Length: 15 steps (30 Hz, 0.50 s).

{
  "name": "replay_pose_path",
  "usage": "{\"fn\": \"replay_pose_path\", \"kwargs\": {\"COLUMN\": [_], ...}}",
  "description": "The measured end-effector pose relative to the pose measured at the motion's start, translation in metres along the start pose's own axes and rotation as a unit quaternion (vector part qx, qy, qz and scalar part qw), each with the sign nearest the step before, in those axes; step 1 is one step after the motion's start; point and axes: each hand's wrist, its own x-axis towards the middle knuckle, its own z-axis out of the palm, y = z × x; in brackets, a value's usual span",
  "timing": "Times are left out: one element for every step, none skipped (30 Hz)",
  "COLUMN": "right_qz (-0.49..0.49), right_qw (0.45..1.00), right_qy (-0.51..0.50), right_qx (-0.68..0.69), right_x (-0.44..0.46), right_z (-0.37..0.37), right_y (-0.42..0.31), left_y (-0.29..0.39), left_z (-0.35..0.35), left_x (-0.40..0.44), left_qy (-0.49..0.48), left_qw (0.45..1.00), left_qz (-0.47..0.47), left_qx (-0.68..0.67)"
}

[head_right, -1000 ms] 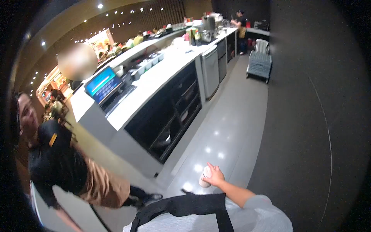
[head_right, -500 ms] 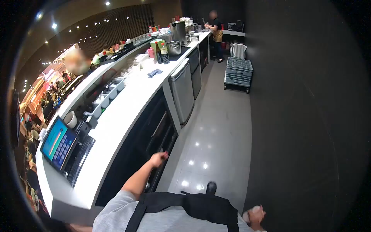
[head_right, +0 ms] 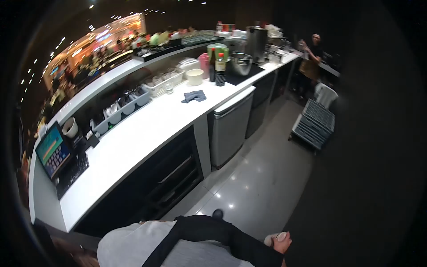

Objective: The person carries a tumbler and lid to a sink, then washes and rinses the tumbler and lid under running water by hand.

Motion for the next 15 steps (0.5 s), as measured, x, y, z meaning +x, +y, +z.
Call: {"fn": "replay_pose_path", "kwargs": {"right_qz": [-0.047,-0.098,-0.103,-0.103,-0.153,-0.132,-0.106,-0.074,-0.067,-0.061,-0.051,-0.048,-0.041,-0.018,0.066], "right_qw": [0.996,0.985,0.979,0.972,0.965,0.976,0.987,0.995,0.996,0.997,0.998,0.998,0.992,0.983,0.980], "right_qy": [0.031,0.072,0.074,0.078,0.094,0.072,0.048,0.027,-0.010,-0.011,0.006,0.051,0.111,0.172,0.157], "right_qx": [0.065,0.123,0.159,0.197,0.192,0.157,0.114,0.067,0.055,0.045,0.025,-0.001,-0.031,-0.061,-0.105], "right_x": [0.052,0.095,0.133,0.163,0.195,0.221,0.234,0.248,0.262,0.280,0.296,0.316,0.334,0.343,0.344], "right_z": [0.010,0.017,0.017,0.017,0.025,0.029,0.028,0.027,0.030,0.043,0.065,0.105,0.142,0.172,0.177], "right_y": [-0.019,-0.041,-0.068,-0.090,-0.100,-0.120,-0.134,-0.140,-0.140,-0.137,-0.113,-0.061,-0.004,0.048,0.080], "left_y": [-0.003,-0.001,0.003,0.009,0.021,0.036,0.055,0.080,0.109,0.143,0.179,0.216,0.271,0.327,0.377], "left_z": [-0.005,-0.013,-0.024,-0.038,-0.059,-0.082,-0.106,-0.137,-0.170,-0.209,-0.251,-0.291,-0.347,-0.407,-0.456], "left_x": [0.008,0.018,0.032,0.050,0.072,0.093,0.118,0.152,0.189,0.233,0.273,0.311,0.301,0.284,0.279], "left_qy": [-0.001,0.001,0.002,0.005,0.011,0.017,0.025,0.038,0.053,0.072,0.085,0.086,0.135,0.123,0.109], "left_qw": [0.999,0.998,0.996,0.994,0.994,0.993,0.995,0.997,0.998,0.996,0.985,0.976,0.962,0.959,0.954], "left_qz": [-0.034,-0.058,-0.080,-0.092,-0.096,-0.094,-0.079,-0.049,-0.012,0.047,0.142,0.201,0.232,0.254,0.278], "left_qx": [-0.018,-0.034,-0.045,-0.054,-0.059,-0.062,-0.058,-0.043,-0.022,0.006,0.039,-0.009,0.051,0.017,-0.013]}}
